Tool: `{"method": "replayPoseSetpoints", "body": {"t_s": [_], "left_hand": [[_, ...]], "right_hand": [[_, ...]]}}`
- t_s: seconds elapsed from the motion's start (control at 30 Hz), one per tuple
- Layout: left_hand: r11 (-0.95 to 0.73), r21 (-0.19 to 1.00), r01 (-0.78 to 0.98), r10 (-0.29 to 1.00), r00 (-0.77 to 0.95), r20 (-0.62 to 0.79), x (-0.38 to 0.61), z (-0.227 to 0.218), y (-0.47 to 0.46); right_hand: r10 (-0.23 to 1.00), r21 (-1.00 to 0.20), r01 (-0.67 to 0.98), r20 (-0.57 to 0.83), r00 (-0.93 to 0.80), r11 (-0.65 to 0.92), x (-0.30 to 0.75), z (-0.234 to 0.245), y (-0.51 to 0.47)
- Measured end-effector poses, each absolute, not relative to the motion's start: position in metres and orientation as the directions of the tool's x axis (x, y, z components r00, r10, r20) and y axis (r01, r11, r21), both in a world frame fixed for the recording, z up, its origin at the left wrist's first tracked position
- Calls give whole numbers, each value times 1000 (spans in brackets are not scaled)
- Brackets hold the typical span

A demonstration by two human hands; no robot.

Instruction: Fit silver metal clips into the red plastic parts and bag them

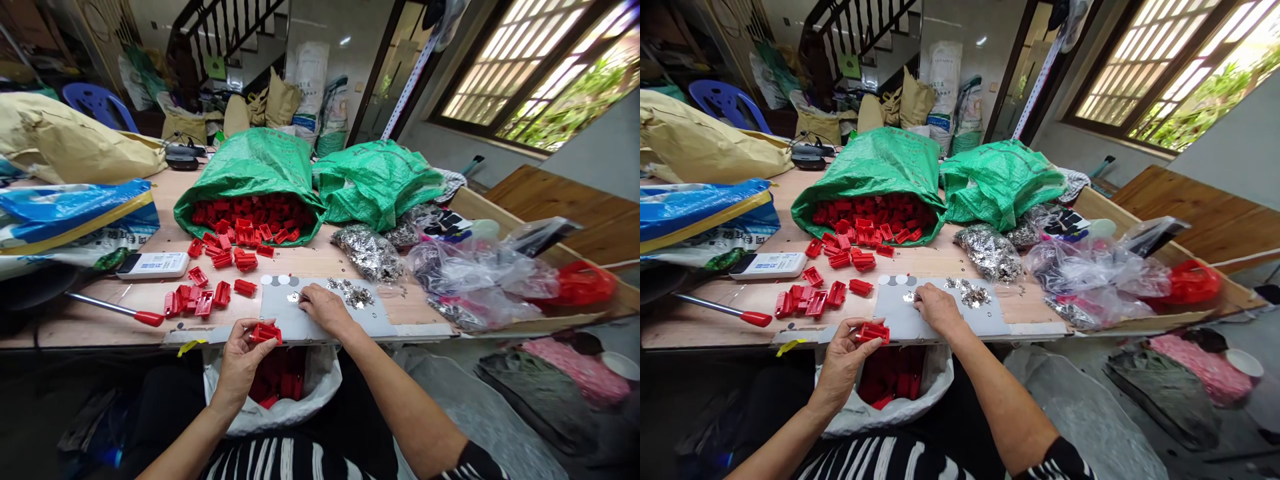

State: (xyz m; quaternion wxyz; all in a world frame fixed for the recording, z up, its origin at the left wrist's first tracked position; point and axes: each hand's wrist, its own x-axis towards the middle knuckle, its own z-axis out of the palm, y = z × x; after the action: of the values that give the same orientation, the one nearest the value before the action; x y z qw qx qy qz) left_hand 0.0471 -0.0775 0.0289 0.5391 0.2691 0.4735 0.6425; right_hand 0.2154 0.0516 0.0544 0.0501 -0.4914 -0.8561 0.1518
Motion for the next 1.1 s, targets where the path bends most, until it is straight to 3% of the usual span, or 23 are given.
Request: {"method": "replayPoseSetpoints", "body": {"t_s": [0.2,0.4,0.53,0.63,0.93,1.1], "left_hand": [[34,857,-514,954,-239,-182,47,27,-74],[107,780,-616,949,-171,-265,50,32,-68],[124,768,-628,954,-137,-266,53,39,-65],[119,766,-632,961,-122,-250,55,41,-63],[89,781,-619,974,-109,-198,51,44,-58],[98,821,-563,984,-70,-166,49,45,-57]], "right_hand": [[873,-403,800,-7,-488,444,226,55,53],[884,-701,591,123,-451,399,236,60,41],[868,-787,484,129,-479,384,227,67,18],[832,-789,427,181,-525,441,217,72,2],[652,-647,359,289,-701,673,215,70,-7],[623,-674,318,269,-735,666,219,71,-7]]}}
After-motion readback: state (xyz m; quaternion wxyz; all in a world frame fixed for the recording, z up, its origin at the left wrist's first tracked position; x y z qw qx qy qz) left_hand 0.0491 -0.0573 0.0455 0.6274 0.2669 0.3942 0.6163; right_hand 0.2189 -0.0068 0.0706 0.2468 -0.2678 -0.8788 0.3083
